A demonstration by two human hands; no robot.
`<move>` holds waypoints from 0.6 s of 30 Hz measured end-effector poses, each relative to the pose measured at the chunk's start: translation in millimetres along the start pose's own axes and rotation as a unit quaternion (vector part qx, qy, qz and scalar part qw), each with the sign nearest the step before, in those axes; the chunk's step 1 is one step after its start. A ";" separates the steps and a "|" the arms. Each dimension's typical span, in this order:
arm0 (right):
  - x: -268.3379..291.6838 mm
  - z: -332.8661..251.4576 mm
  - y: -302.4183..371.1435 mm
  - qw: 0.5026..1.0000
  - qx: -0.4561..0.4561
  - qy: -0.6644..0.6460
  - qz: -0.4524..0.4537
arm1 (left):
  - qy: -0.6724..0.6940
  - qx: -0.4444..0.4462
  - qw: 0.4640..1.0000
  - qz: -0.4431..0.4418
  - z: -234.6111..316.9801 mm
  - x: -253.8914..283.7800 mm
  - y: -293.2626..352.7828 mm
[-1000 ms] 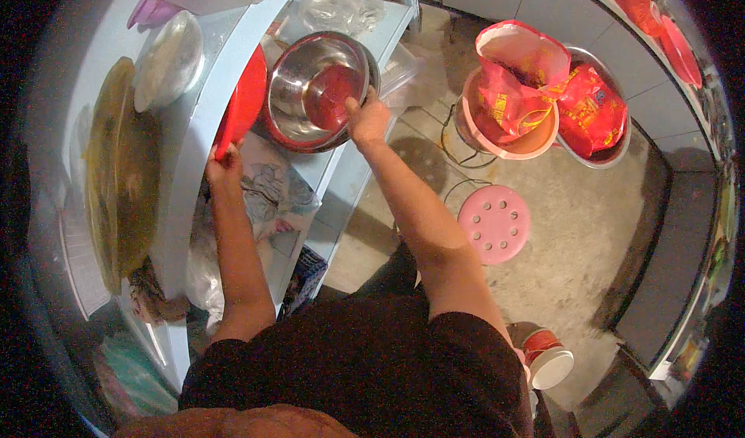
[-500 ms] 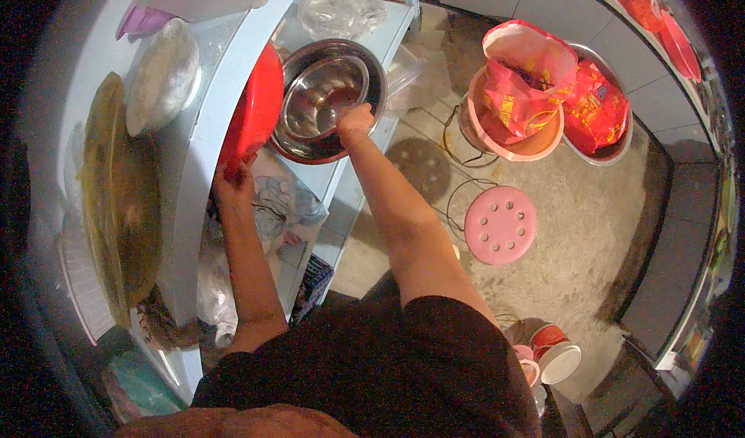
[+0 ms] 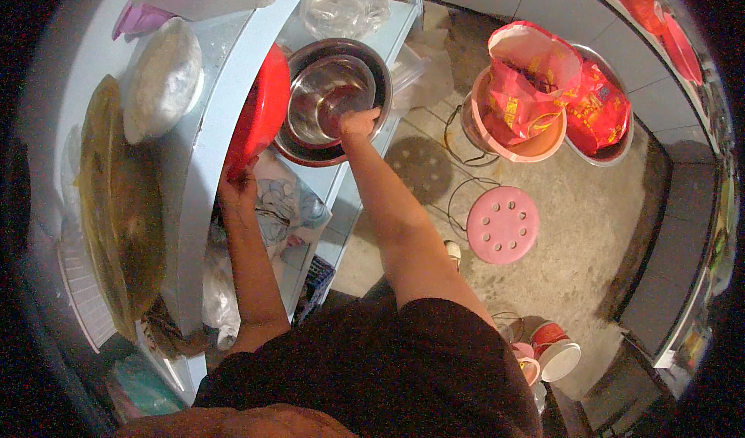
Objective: The person cleans a cluttered kitchen area by wiping a shelf with a cloth and organizing various items. They handle a plastic basket, metal bowls, a red basin, and a plastic container, moving them to the floor or rearranging them. The person also washes a metal bowl in the sink using a steel wool scrubber and water.
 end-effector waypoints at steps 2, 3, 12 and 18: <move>4.5 -3.5 5.2 0.999 0.039 0.007 0.007 | -0.008 -0.004 1.000 0.008 -1.1 -4.0 2.0; 7.7 -5.0 10.2 0.998 0.058 0.011 0.010 | -0.018 -0.009 1.000 0.018 -2.0 -7.7 5.7; 6.3 -7.3 7.6 0.995 0.037 0.052 -0.083 | 0.034 -0.005 0.999 0.013 -2.9 -4.0 2.6; 6.1 -10.4 -5.9 0.986 0.082 0.126 -0.066 | 0.003 -0.005 1.000 0.011 -0.7 -15.8 10.5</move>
Point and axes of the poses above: each hand's wrist, its own y-axis away from the middle knuckle, its own x-axis out of the back of the hand, z = x × y, the point moved 5 cm from there along -y, towards the middle knuckle, and after that the axes turned 11 degrees about -z, right-handed, at the moved point
